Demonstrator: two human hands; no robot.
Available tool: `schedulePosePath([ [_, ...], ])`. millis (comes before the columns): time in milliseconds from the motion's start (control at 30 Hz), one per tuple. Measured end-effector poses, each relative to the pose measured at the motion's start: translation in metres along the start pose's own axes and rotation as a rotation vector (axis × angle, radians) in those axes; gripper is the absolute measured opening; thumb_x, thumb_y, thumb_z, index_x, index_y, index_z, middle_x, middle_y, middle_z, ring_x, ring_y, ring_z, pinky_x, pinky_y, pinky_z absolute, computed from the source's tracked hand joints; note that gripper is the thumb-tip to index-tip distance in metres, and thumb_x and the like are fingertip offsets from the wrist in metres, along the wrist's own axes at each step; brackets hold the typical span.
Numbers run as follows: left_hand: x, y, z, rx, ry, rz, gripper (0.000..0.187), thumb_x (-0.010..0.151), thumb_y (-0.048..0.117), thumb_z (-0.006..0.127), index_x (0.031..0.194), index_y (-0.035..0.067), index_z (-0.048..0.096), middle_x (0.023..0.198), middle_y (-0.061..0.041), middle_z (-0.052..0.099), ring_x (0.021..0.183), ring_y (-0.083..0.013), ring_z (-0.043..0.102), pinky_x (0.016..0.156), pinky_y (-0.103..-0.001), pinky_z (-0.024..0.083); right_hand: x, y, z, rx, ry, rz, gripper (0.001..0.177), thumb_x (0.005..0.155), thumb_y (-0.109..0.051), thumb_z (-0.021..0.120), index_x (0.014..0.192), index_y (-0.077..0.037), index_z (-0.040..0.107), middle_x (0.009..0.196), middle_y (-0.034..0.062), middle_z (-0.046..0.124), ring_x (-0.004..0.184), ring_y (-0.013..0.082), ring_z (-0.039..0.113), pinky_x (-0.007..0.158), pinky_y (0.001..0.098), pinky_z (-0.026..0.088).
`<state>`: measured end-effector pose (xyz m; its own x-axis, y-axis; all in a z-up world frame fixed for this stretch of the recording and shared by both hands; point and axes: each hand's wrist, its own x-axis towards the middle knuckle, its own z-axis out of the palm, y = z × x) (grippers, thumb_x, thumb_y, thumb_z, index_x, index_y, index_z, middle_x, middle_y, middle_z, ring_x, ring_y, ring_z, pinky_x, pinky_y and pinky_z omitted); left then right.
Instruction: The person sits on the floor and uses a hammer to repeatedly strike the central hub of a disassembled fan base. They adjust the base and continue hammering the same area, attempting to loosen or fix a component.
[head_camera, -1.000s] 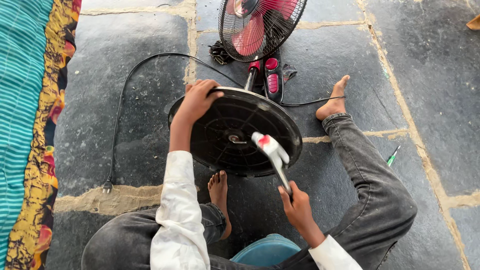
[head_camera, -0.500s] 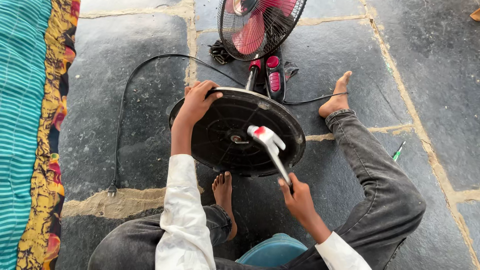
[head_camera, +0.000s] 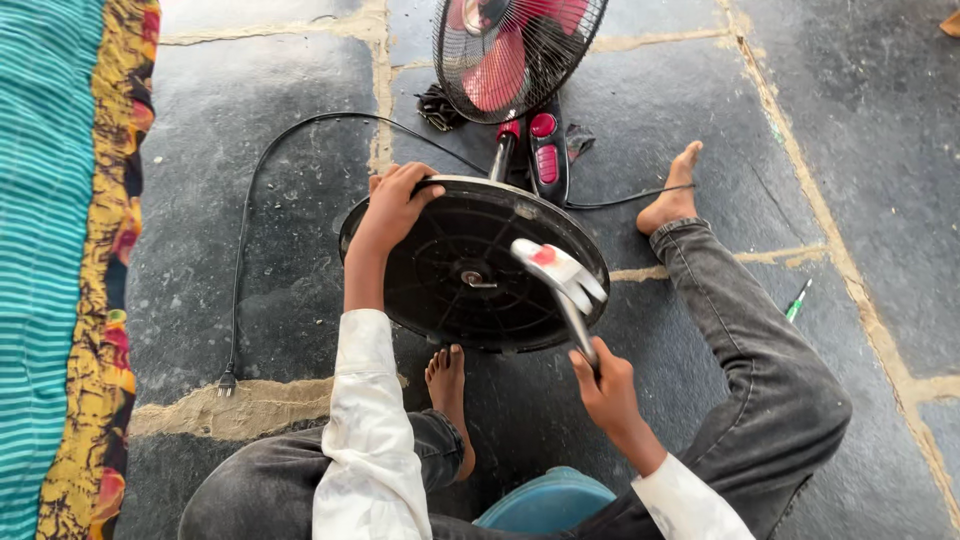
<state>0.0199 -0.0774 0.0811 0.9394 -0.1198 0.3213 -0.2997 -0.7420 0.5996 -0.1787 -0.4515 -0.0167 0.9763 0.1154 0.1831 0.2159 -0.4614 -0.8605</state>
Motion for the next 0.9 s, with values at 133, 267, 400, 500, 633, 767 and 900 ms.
schedulePosePath([
  [133,-0.002,0.007,0.001,0.019,0.017,0.006,0.029,0.097,0.035,0.068,0.111,0.01,0.068,0.103,-0.001,0.07,0.106,-0.0224,0.058,0.1,-0.039,0.031,0.003,0.005,0.009,-0.175,-0.19,0.286,0.045,0.097,-0.043,0.06,0.101,0.001,0.065,0.052,0.007,0.052,0.042,0.0135,0.049,0.043,0.0342,0.037],
  [267,-0.003,0.012,0.002,0.003,-0.036,-0.044,0.029,0.096,0.036,0.069,0.109,0.01,0.067,0.102,-0.002,0.069,0.106,-0.0217,0.058,0.099,-0.039,0.031,-0.002,0.01,0.003,-0.113,-0.15,0.357,0.048,0.1,-0.046,0.059,0.094,0.002,0.066,0.052,0.0074,0.053,0.045,0.0128,0.047,0.043,0.0351,0.038],
  [400,0.002,0.01,0.0,0.016,-0.035,-0.042,0.028,0.097,0.035,0.068,0.109,0.01,0.067,0.103,-0.001,0.07,0.105,-0.0217,0.058,0.101,-0.039,0.03,-0.001,0.007,-0.011,-0.072,-0.017,0.194,0.05,0.102,-0.047,0.057,0.093,0.001,0.063,0.052,0.0108,0.047,0.046,0.0148,0.042,0.045,0.0364,0.035],
  [500,0.0,0.003,0.0,0.005,-0.025,-0.035,0.028,0.098,0.035,0.067,0.111,0.011,0.067,0.103,-0.002,0.069,0.107,-0.0212,0.058,0.099,-0.038,0.031,0.006,0.003,-0.006,-0.042,-0.015,0.094,0.048,0.1,-0.046,0.058,0.098,0.002,0.063,0.052,0.0103,0.051,0.043,0.0145,0.046,0.043,0.0364,0.038],
  [633,-0.003,-0.005,0.002,-0.005,-0.015,-0.044,0.028,0.098,0.036,0.068,0.111,0.011,0.067,0.101,-0.001,0.069,0.11,-0.0194,0.058,0.102,-0.038,0.029,0.007,-0.002,0.006,-0.308,-0.241,0.338,0.044,0.097,-0.045,0.06,0.1,-0.001,0.066,0.053,0.0085,0.054,0.042,0.0166,0.05,0.046,0.0378,0.04],
  [767,-0.003,-0.01,0.0,-0.049,-0.027,-0.075,0.041,0.089,0.046,0.075,0.107,0.01,0.068,0.101,-0.003,0.069,0.108,-0.0199,0.056,0.101,-0.038,0.028,0.004,-0.003,0.0,-0.167,-0.181,0.384,0.042,0.098,-0.043,0.059,0.1,-0.002,0.066,0.051,0.0119,0.053,0.042,0.0212,0.049,0.045,0.0405,0.039],
  [900,0.002,-0.012,-0.002,-0.08,-0.036,-0.136,0.049,0.086,0.056,0.076,0.104,0.01,0.07,0.096,-0.005,0.066,0.103,-0.0206,0.054,0.103,-0.036,0.028,0.004,-0.001,-0.006,-0.109,-0.084,0.238,0.044,0.101,-0.042,0.059,0.091,0.001,0.063,0.052,0.0155,0.051,0.044,0.0283,0.048,0.046,0.0424,0.038],
])
